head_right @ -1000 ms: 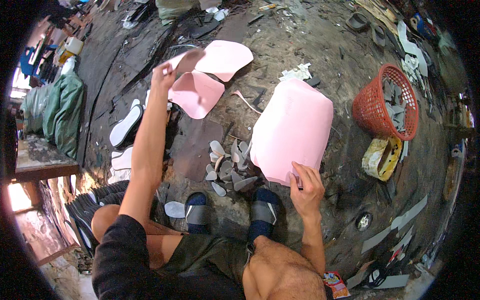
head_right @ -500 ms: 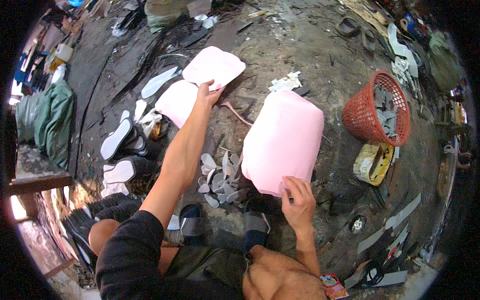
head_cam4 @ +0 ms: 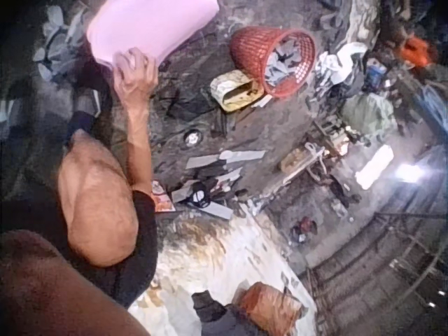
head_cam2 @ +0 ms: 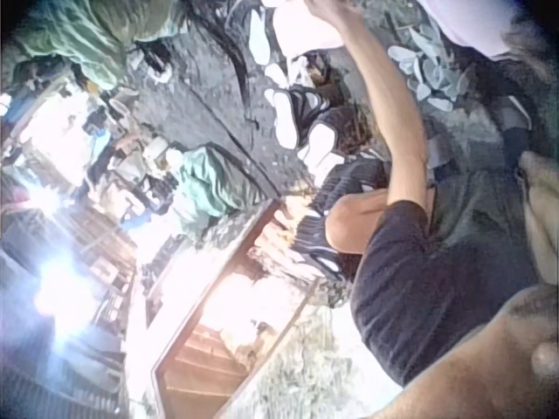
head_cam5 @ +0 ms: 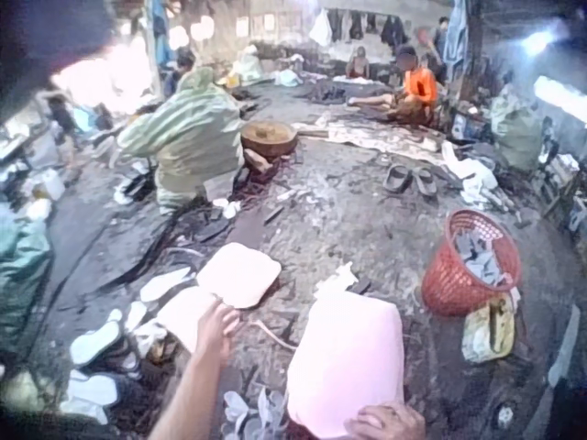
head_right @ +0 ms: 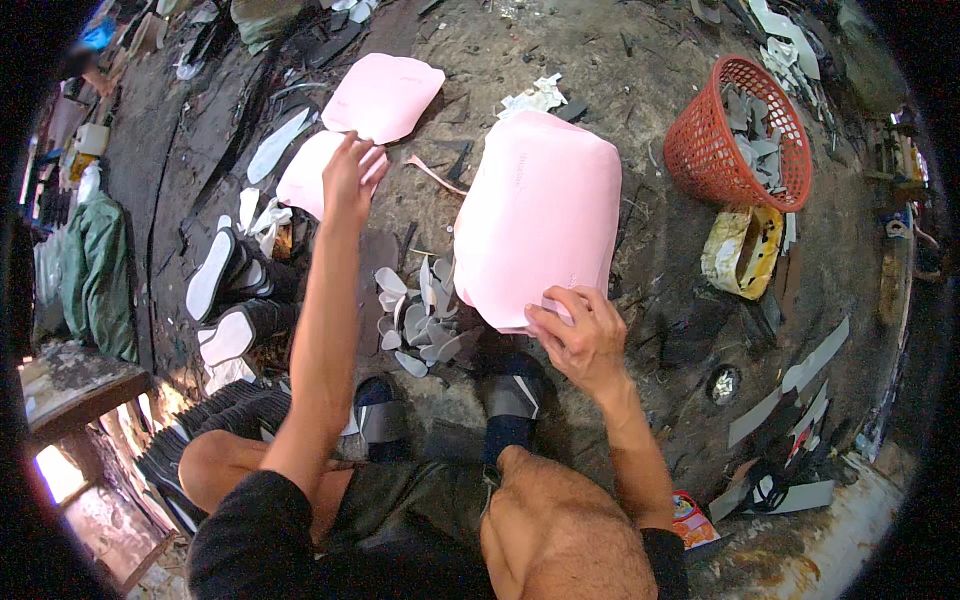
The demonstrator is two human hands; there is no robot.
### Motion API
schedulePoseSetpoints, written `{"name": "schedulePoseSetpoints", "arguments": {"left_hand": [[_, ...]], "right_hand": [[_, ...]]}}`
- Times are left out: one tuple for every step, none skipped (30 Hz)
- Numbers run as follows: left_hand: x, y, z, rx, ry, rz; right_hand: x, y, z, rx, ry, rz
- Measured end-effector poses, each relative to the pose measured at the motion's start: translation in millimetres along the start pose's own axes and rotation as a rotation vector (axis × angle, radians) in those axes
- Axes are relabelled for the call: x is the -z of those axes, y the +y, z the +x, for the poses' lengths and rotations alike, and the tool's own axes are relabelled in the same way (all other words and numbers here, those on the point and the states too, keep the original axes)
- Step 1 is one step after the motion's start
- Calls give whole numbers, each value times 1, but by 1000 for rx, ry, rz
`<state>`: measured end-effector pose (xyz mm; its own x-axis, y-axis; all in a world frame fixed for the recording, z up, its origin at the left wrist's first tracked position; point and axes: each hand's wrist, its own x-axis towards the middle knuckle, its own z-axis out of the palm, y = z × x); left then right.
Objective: The person sits on the ground and uses a knife to trim the edges of white and pink shoe insoles. They repeatedly pick up an insole, cut along the edges, and place the trimmed pieces aside.
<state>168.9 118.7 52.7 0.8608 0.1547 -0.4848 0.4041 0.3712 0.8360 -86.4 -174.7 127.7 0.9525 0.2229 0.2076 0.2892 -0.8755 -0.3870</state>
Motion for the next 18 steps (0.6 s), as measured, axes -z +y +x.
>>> {"name": "schedulePoseSetpoints", "arguments": {"left_hand": [[-1, -13, -32, -122, -25, 36], [9, -28, -57, -141, -7, 237], [24, -42, -78, -168, 24, 441], [32, -56, -100, -205, 32, 547], [35, -73, -118, -237, 36, 652], [37, -90, -132, -269, 33, 776], [48, -97, -139, -305, 65, 914], [51, -99, -142, -214, 103, 1050], [36, -111, -148, -108, 68, 1157], [35, -114, -148, -100, 93, 1210], [28, -115, -145, -60, 67, 1279], [34, -112, -144, -6, 62, 1361], [37, -107, -141, 43, 45, 1438], [38, -100, -135, 124, -13, 1440], [44, -94, -132, 119, 20, 1425], [41, -94, -129, 113, 23, 1405], [36, -96, -130, 111, 14, 1383], [30, -94, -135, 75, 6, 1288]], "right_hand": [[2, 5, 1, 33, 15, -17], [1, 14, 2, 76, 82, 8], [2, 21, 4, -97, 22, -68], [7, 33, 8, -271, -33, -149], [26, 55, 32, -450, 111, -75], [49, 95, 49, -251, 477, 70], [78, 96, 71, -306, 716, 81], [116, 72, 87, -231, 887, 154], [166, 55, 83, -24, 987, -2], [189, 25, 84, -58, 975, -62], [193, 18, 86, -16, 902, -106], [190, 16, 91, 20, 821, -124], [187, 12, 95, 55, 743, -155], [171, 14, 97, 75, 635, -163], [140, 16, 99, 107, 528, -157], [108, 15, 91, 173, 442, -112], [80, 17, 69, 30, 102, -91], [48, 21, 45, 160, 9, 9]]}}
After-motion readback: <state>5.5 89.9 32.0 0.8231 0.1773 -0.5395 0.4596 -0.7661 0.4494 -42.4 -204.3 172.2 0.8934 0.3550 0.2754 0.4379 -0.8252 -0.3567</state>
